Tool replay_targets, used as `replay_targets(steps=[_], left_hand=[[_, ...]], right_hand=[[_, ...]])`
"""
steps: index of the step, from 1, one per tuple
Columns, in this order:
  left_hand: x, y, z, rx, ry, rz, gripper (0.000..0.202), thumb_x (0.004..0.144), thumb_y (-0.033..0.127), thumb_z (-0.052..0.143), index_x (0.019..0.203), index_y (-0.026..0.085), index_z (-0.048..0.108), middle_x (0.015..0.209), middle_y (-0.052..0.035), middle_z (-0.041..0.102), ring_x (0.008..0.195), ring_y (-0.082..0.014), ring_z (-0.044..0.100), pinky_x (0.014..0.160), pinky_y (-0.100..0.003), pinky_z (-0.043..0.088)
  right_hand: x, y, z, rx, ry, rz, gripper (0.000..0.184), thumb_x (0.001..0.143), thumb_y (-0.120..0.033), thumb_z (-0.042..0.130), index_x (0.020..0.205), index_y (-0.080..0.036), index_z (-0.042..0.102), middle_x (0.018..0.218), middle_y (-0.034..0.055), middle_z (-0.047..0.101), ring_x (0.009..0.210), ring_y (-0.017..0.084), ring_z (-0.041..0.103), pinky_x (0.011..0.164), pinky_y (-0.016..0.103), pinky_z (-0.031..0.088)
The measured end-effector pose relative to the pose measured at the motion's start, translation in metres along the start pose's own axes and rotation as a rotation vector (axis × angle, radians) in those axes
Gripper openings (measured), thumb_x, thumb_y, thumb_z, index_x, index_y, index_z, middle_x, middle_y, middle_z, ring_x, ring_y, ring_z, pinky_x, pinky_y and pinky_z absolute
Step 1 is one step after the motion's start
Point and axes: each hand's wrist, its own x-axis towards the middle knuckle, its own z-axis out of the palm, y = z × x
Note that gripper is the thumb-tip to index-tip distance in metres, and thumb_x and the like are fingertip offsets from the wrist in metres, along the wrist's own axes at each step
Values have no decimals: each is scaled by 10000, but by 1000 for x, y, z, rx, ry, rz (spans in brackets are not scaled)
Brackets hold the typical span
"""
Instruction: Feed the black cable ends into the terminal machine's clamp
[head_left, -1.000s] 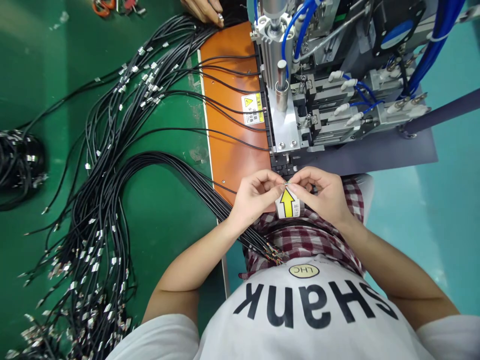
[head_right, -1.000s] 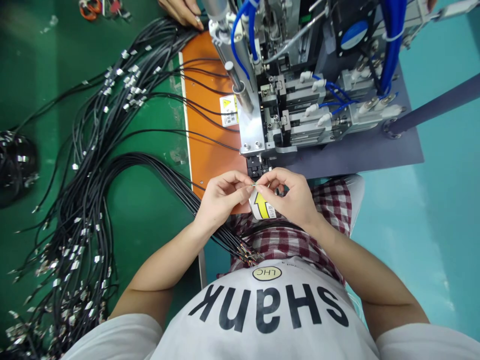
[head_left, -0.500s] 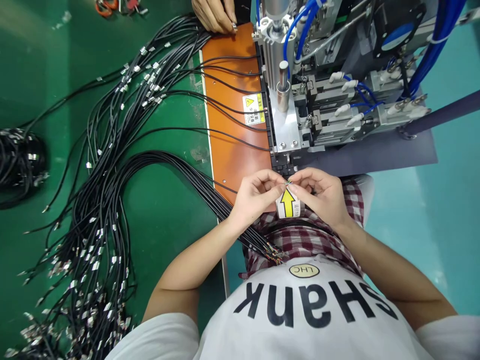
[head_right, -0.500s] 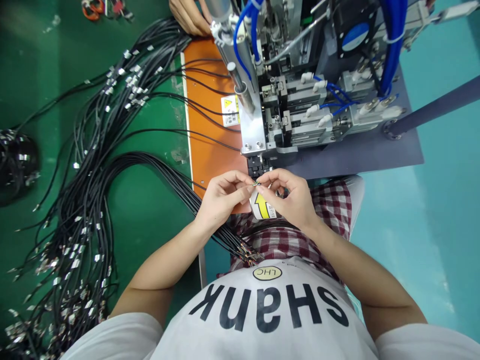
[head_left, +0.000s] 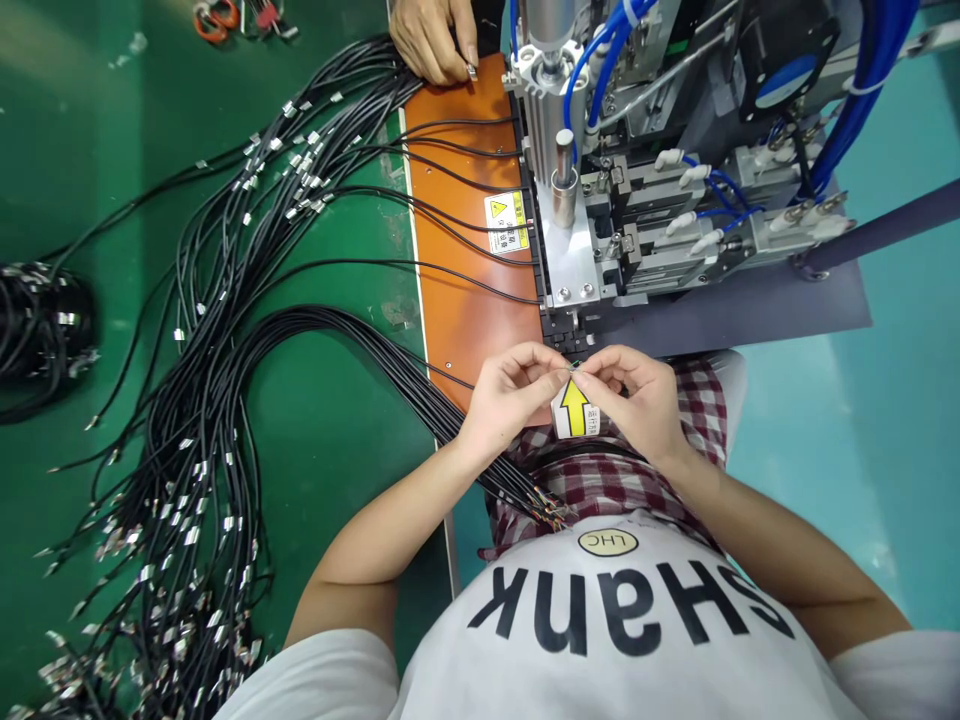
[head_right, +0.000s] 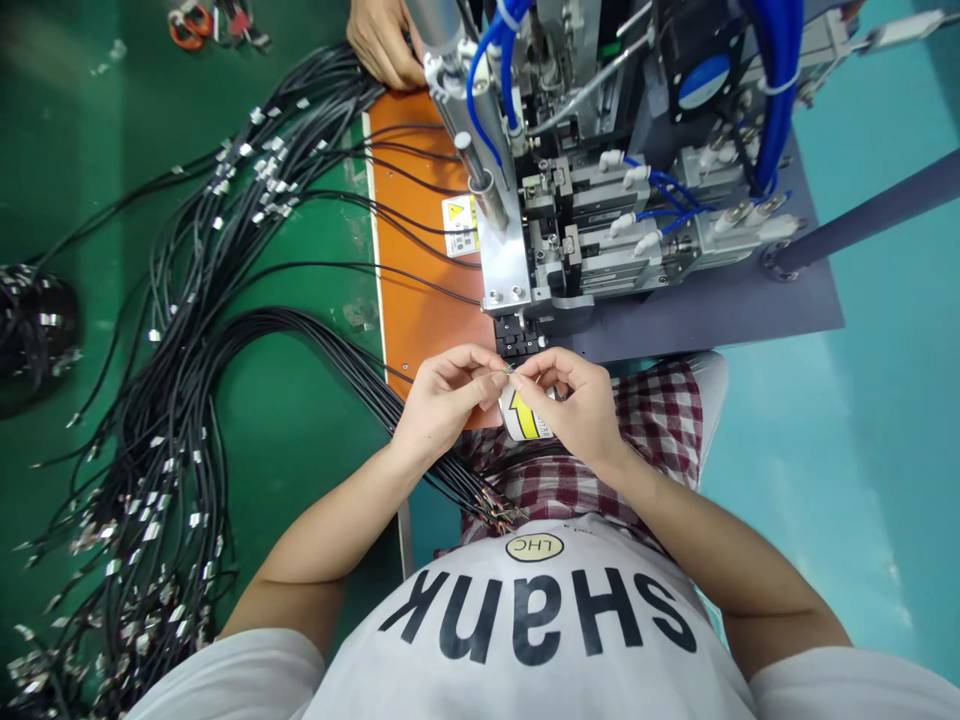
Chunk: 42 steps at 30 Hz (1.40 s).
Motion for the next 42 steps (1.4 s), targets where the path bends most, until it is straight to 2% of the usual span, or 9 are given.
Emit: replay_targets(steps=[3, 5, 11, 18, 22, 26, 31, 38, 42], left_hand=[[1, -2, -3, -23, -23, 2, 255, 759, 349, 849, 846, 150, 716, 661, 7, 636, 548, -62, 514, 531, -183, 436], [0, -1, -4, -32, -44, -11, 254, 750, 341, 857, 843, 149, 718, 673, 5, 641, 555, -63, 520, 538, -184, 445], [-3, 5, -1, 0, -46, -37, 279, 734, 360, 866, 838, 148, 717, 710, -6, 657, 581, -78, 551, 549, -191, 479], [0, 3, -3, 2, -66, -4, 264, 734, 347, 866, 840, 144, 734, 746, -14, 681, 600, -73, 560, 579, -190, 484], [2, 3, -9, -57, -134, -21, 226, 749, 304, 858, 854, 137, 748, 695, -2, 652, 551, -48, 501, 547, -183, 430], [3, 6, -14, -65, -208, -126, 218, 758, 300, 851, 853, 135, 743, 647, 5, 610, 502, -38, 441, 473, -179, 349], [1, 8, -11, -29, -213, -206, 248, 741, 322, 864, 846, 148, 720, 580, 38, 534, 466, -35, 393, 431, -172, 320], [0, 1, -4, -25, -71, -22, 267, 753, 334, 849, 857, 133, 708, 721, 4, 648, 530, -31, 470, 508, -154, 426], [-1, 1, -1, 6, -47, 0, 264, 765, 333, 840, 852, 138, 684, 743, 4, 658, 585, -50, 545, 577, -165, 493]], right_hand=[[-4, 0, 2, -90, 58, -127, 77, 868, -286, 712, 816, -229, 700, 753, 4, 677, 639, 142, 569, 608, 310, 448], [-2, -2, -4, -141, 10, -191, 51, 861, -271, 719, 832, -230, 708, 791, 10, 689, 658, 144, 580, 631, 316, 452], [20, -14, -30, -24, -225, -1, 180, 864, -378, 738, 817, -205, 723, 766, 16, 703, 692, 154, 596, 629, 302, 436], [23, -12, -25, -7, -300, 6, 163, 879, -349, 707, 826, -195, 711, 752, 7, 681, 652, 133, 554, 593, 285, 409], [19, -6, -23, -50, -302, -105, 103, 924, -282, 636, 867, -199, 654, 777, 3, 654, 666, 127, 546, 620, 286, 413], [27, -7, -26, -138, -370, -264, 75, 933, -244, 598, 866, -214, 615, 827, 12, 633, 716, 143, 553, 651, 294, 422], [41, -17, -33, -334, -459, -444, 50, 916, -217, 601, 874, -227, 626, 882, 23, 646, 761, 166, 578, 732, 324, 441], [23, -13, -33, -174, -297, -193, 93, 934, -274, 623, 914, -207, 683, 828, 17, 668, 698, 143, 562, 632, 302, 399], [14, -9, -25, -113, -248, -163, 60, 886, -261, 691, 876, -203, 691, 807, 9, 672, 706, 140, 567, 638, 302, 397]])
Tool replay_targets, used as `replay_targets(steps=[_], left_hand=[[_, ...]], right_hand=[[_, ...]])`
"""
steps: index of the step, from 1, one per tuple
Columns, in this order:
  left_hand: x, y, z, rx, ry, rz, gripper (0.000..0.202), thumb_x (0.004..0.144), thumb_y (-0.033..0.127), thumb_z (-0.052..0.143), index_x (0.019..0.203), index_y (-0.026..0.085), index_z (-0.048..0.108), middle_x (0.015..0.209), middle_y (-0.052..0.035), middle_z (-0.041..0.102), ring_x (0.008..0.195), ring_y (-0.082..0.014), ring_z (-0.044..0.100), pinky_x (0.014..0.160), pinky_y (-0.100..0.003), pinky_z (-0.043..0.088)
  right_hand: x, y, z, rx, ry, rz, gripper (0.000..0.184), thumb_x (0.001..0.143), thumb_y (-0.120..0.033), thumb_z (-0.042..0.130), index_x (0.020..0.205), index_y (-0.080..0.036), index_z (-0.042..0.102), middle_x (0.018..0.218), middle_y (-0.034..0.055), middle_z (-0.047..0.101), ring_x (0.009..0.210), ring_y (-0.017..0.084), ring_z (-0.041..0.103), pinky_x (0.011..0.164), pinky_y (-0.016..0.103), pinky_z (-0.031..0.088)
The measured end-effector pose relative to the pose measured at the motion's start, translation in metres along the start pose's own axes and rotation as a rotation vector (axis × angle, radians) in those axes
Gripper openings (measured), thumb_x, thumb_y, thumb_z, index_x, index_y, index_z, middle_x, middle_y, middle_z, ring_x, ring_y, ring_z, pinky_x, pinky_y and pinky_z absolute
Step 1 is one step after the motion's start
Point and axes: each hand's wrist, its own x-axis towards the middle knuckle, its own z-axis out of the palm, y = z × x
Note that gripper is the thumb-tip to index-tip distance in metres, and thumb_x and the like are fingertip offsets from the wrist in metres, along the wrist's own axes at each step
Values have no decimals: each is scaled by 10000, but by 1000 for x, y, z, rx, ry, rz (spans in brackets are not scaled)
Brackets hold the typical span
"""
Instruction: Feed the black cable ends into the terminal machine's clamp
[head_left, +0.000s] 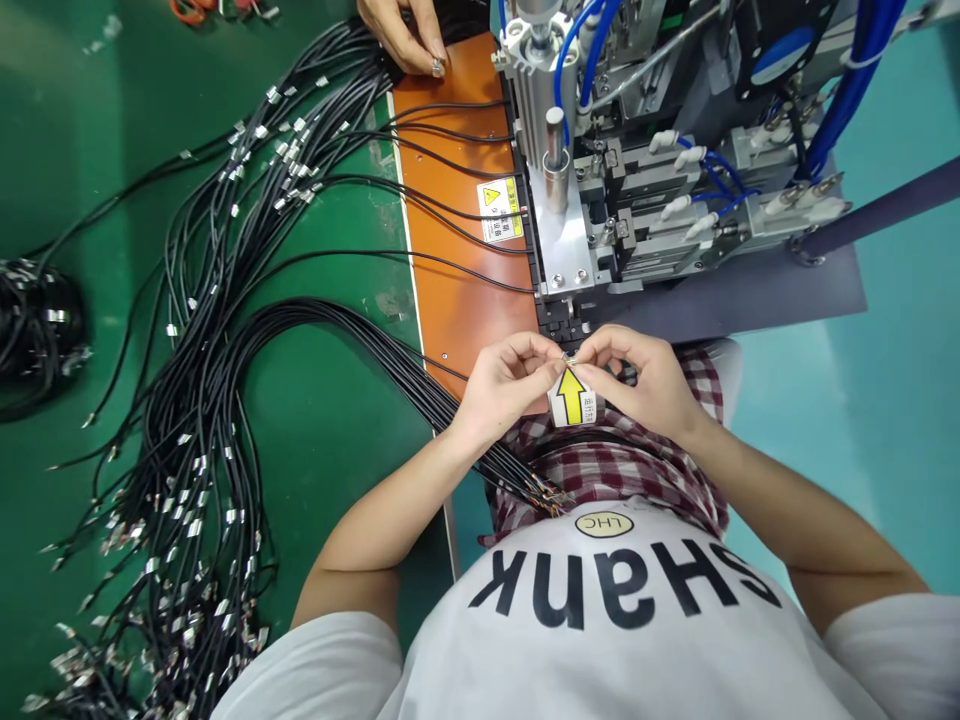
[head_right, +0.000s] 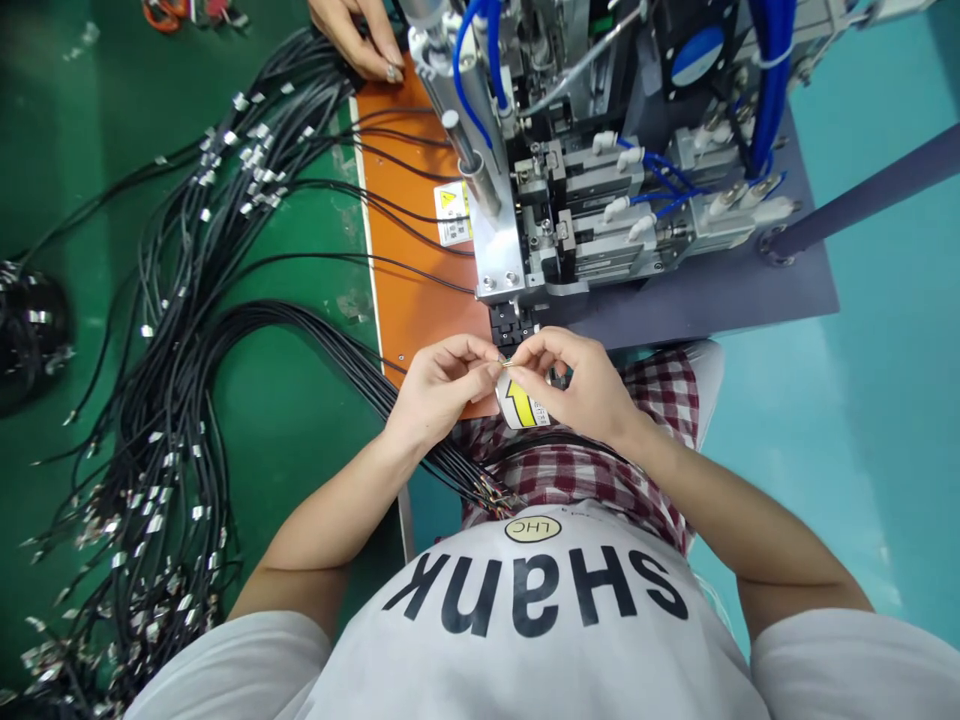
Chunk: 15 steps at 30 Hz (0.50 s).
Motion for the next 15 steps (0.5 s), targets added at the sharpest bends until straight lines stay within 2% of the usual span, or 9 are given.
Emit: replay_targets(steps=[4, 8, 11, 15], left_hand=[[-2, 2, 1, 22, 10, -19, 277, 764, 352, 838, 842, 144, 674, 716, 9, 648, 575, -61, 556, 562, -175, 502], [-1, 1, 2, 5, 9, -12, 271, 763, 343, 844, 836, 142, 678, 708, 12, 650, 560, -52, 547, 559, -171, 498], [-1, -1, 2, -4, 10, 3, 270, 756, 335, 852, 833, 139, 682, 724, 7, 658, 573, -51, 554, 559, -165, 493], [0, -2, 1, -13, 2, 25, 252, 763, 309, 853, 834, 134, 686, 743, 3, 662, 594, -45, 559, 572, -153, 493]], right_hand=[[1, -1, 5, 28, 34, 53, 58, 880, -247, 691, 845, -201, 694, 781, 3, 680, 695, 138, 577, 629, 301, 391], [0, -3, 5, 47, 63, 106, 117, 880, -308, 717, 925, -202, 734, 831, 16, 728, 703, 147, 620, 626, 304, 410], [-3, -6, 6, -26, 117, 75, 128, 881, -311, 724, 950, -210, 762, 884, 25, 758, 729, 156, 649, 632, 308, 420], [-4, -9, 8, -129, 192, 6, 69, 872, -264, 724, 863, -212, 770, 828, 16, 748, 683, 144, 623, 610, 307, 409]])
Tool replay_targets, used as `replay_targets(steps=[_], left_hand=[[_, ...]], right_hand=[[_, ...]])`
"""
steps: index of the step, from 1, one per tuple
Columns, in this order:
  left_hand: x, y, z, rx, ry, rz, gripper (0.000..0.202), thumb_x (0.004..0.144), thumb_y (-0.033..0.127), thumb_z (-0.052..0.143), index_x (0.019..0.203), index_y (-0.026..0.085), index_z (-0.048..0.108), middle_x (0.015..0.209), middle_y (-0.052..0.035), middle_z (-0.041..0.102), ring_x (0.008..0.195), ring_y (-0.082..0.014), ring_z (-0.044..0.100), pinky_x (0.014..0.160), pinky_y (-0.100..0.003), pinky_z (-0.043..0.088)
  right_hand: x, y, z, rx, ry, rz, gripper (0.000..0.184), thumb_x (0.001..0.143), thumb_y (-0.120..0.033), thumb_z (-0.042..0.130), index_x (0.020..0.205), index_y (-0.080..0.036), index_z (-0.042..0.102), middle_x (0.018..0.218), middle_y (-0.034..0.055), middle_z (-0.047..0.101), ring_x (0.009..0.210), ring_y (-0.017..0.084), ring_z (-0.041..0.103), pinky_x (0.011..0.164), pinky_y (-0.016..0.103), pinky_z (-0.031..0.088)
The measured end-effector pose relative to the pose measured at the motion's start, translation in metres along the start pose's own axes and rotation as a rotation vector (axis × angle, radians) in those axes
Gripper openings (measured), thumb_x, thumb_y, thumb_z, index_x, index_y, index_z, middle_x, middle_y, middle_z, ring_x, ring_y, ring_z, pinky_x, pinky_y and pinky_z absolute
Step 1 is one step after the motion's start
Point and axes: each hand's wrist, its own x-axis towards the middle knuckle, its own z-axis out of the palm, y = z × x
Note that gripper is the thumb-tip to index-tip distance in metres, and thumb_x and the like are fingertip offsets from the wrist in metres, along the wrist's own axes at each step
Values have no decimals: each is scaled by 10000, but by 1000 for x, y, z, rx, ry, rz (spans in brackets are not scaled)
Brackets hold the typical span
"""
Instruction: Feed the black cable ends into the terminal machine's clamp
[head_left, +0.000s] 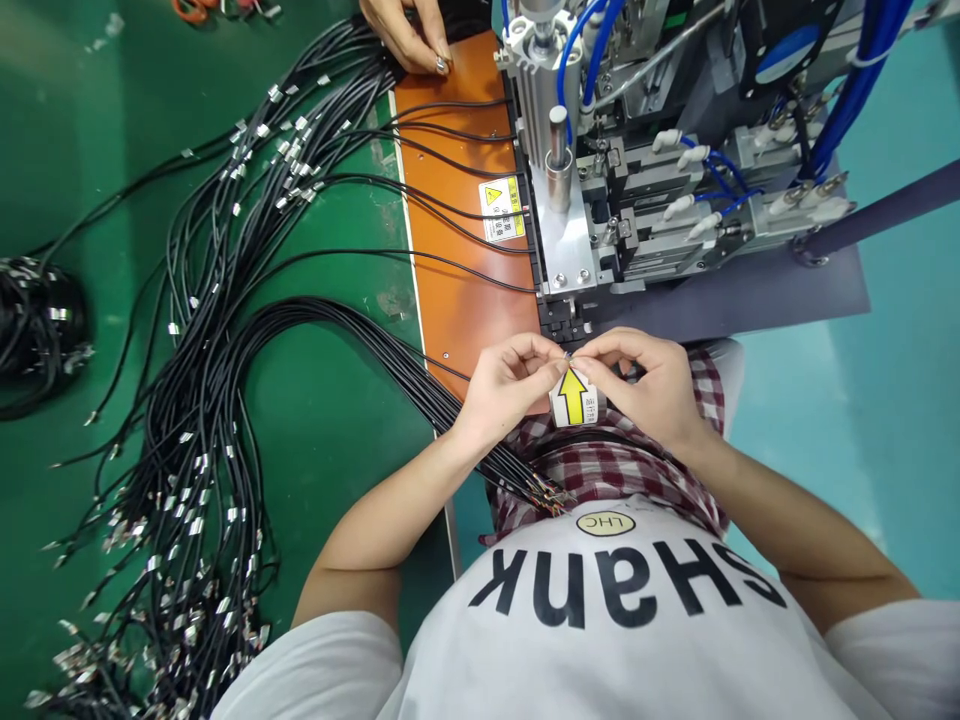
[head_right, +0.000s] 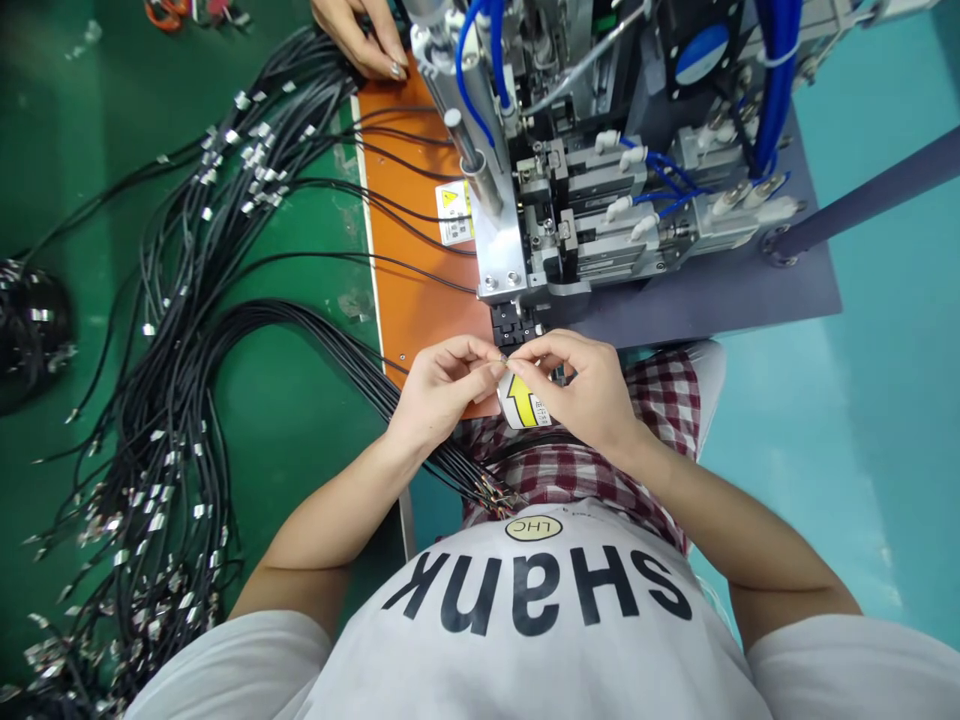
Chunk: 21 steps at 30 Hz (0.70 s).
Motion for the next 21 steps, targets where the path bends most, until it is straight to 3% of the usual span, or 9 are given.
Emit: replay_targets(steps=[8, 10, 13, 15, 17, 19, 21], left_hand=[[-3, -4, 2, 64, -16, -11, 267, 804, 368, 818, 883, 154, 679, 707, 11, 633, 500, -51, 499, 404, -149, 404], [-4, -8, 3, 128, 3, 106, 227, 833, 349, 794, 912, 165, 688, 732, 6, 632, 530, -63, 523, 426, -160, 423], [-6, -14, 2, 351, 10, 452, 99, 876, 252, 747, 930, 177, 710, 815, -26, 660, 688, -102, 605, 602, -212, 522], [-5, -15, 0, 495, -97, 672, 73, 906, 151, 681, 964, 179, 717, 882, -54, 676, 801, -131, 634, 724, -259, 550], [-4, -12, -2, 559, -310, 743, 147, 931, 92, 612, 1006, 176, 706, 921, -75, 676, 859, -148, 644, 771, -281, 557], [-1, -6, -4, 569, -502, 655, 143, 958, 101, 576, 1013, 175, 685, 916, -77, 673, 860, -149, 650, 776, -279, 562], [3, 1, -5, 613, -517, 538, 100, 972, 145, 584, 1023, 178, 663, 914, -68, 681, 852, -145, 651, 779, -272, 558]], right_hand=[[5, -1, -2, -46, -57, -3, 77, 879, -228, 685, 810, -204, 706, 777, 3, 695, 685, 141, 592, 621, 301, 398], [4, 1, -4, -13, -79, 25, 79, 892, -227, 667, 819, -198, 679, 789, 3, 675, 701, 139, 585, 643, 301, 406], [-7, 3, -6, 174, -137, 175, 109, 918, -272, 648, 842, -194, 647, 770, -1, 635, 686, 132, 551, 624, 290, 400], [-21, 2, -8, 312, -182, 303, 137, 929, -298, 641, 843, -193, 628, 735, -13, 586, 652, 120, 503, 595, 278, 385], [-37, 1, -9, 389, -213, 403, 153, 935, -305, 632, 835, -192, 612, 706, -25, 538, 630, 110, 460, 580, 268, 376], [-44, -1, -12, 414, -238, 450, 152, 938, -305, 627, 839, -190, 615, 709, -25, 534, 629, 106, 455, 579, 261, 381], [-39, 1, -16, 388, -231, 435, 144, 932, -306, 638, 851, -187, 633, 723, -19, 558, 642, 108, 479, 591, 258, 398]])
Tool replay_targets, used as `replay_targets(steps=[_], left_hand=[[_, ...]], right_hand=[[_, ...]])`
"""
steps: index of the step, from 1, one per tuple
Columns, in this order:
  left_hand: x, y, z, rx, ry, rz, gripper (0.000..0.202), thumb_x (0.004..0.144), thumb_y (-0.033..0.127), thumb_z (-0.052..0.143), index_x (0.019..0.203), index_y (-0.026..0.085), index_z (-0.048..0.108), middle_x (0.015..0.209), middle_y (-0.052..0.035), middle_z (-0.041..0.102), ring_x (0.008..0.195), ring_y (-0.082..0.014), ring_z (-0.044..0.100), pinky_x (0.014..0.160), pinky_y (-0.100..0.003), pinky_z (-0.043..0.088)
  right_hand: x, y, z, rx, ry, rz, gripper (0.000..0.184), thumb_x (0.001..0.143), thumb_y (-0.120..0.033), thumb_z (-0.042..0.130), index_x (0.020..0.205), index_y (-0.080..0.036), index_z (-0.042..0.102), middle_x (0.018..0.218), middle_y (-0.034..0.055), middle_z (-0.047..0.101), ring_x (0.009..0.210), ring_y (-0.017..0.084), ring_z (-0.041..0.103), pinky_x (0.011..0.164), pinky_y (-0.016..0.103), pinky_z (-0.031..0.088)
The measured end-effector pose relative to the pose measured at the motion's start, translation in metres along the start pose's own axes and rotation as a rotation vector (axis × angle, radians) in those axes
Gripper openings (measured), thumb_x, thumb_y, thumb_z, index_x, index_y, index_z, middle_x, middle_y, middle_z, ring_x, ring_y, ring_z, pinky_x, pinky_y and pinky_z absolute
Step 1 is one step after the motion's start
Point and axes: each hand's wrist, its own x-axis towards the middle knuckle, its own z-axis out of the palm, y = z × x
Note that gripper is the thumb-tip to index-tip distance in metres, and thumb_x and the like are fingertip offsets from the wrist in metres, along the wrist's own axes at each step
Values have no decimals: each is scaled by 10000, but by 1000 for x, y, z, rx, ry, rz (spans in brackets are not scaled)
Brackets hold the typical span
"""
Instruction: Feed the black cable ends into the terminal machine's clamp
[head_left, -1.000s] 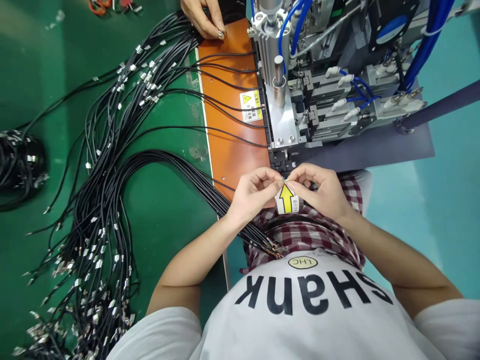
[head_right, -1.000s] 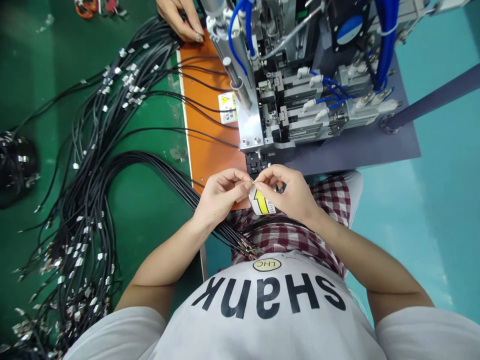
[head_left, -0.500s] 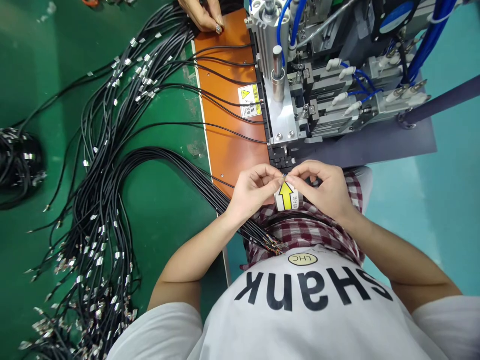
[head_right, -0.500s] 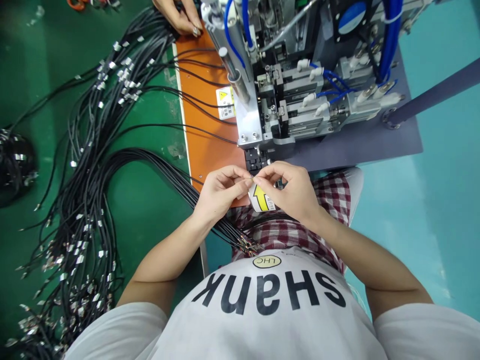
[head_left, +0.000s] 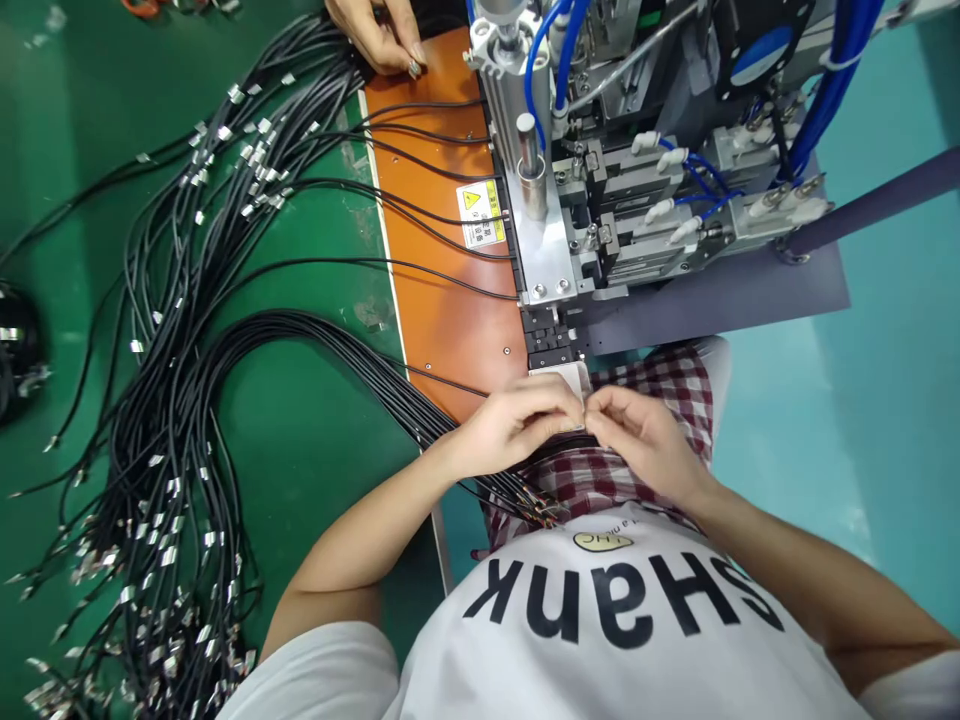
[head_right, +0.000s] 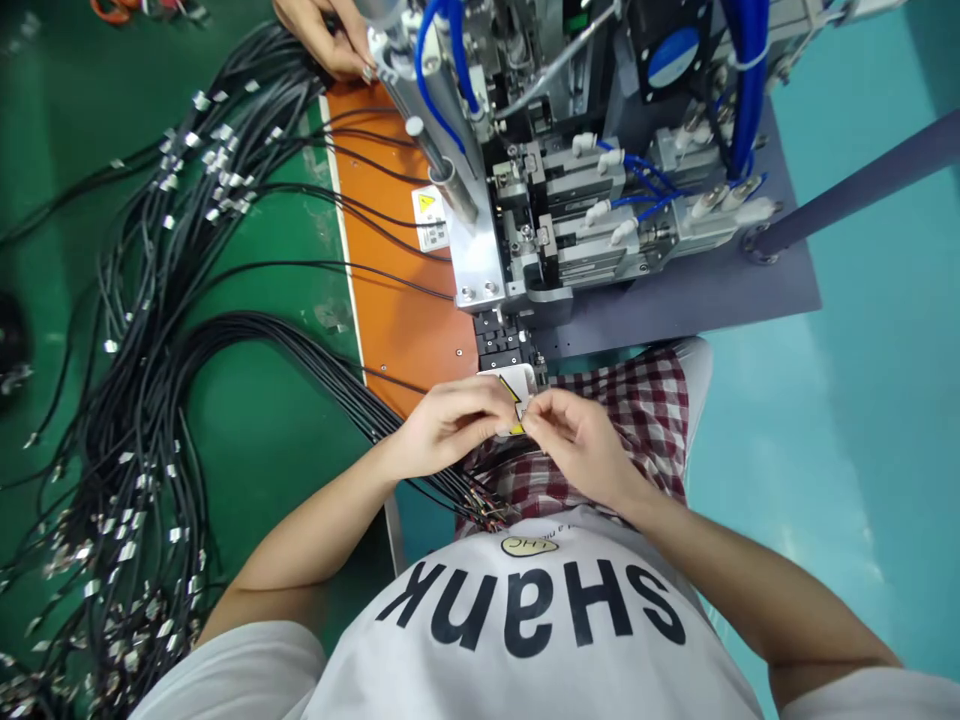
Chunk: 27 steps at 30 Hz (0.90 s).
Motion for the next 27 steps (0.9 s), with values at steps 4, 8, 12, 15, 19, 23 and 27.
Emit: replay_targets(steps=[4, 8, 12, 15, 19, 23, 27], left_hand=[[10, -9, -9, 327, 243, -121, 128, 975, 167, 591, 1087, 176, 651, 1009, -74, 682, 941, -159, 641, 846, -291, 545], [14, -32, -11, 566, 352, -87, 172, 1001, 171, 529, 1079, 183, 681, 1001, -70, 657, 973, -171, 632, 850, -303, 547], [11, -47, -10, 621, 356, -114, 237, 1022, 199, 482, 1111, 203, 702, 939, -56, 611, 938, -171, 629, 789, -290, 550], [11, -50, -11, 620, 359, -134, 250, 1026, 215, 476, 1110, 216, 711, 884, -43, 566, 903, -168, 618, 768, -287, 546], [13, -48, -13, 597, 354, -140, 246, 1017, 202, 486, 1116, 217, 711, 896, -43, 554, 848, -155, 601, 748, -285, 536], [14, -48, -13, 605, 342, -125, 242, 1006, 170, 494, 1117, 212, 704, 953, -57, 585, 878, -157, 610, 745, -279, 532], [14, -48, -13, 620, 335, -129, 242, 1000, 156, 501, 1131, 210, 697, 967, -56, 581, 887, -155, 612, 742, -273, 533]], right_hand=[[44, -6, -19, -101, 177, -108, 153, 881, -304, 704, 813, -178, 651, 728, -5, 611, 647, 113, 528, 621, 262, 437], [86, 2, -31, -90, 176, -64, 177, 829, -319, 749, 776, -175, 662, 665, -11, 621, 593, 116, 554, 601, 266, 469], [98, 11, -30, -67, 147, -35, 218, 800, -367, 780, 774, -177, 675, 677, -2, 653, 578, 120, 576, 592, 270, 494], [99, 10, -28, -76, 141, -37, 238, 800, -387, 783, 771, -178, 674, 690, 5, 664, 579, 121, 585, 597, 273, 506], [101, 7, -30, -90, 135, -34, 218, 810, -365, 777, 771, -179, 671, 676, -2, 653, 582, 121, 586, 594, 267, 499], [101, 8, -31, -89, 131, -19, 185, 813, -330, 769, 769, -179, 672, 669, -9, 645, 590, 117, 588, 602, 261, 500], [101, 10, -31, -83, 130, -30, 182, 816, -329, 762, 769, -178, 672, 691, -5, 654, 594, 116, 589, 597, 259, 503]])
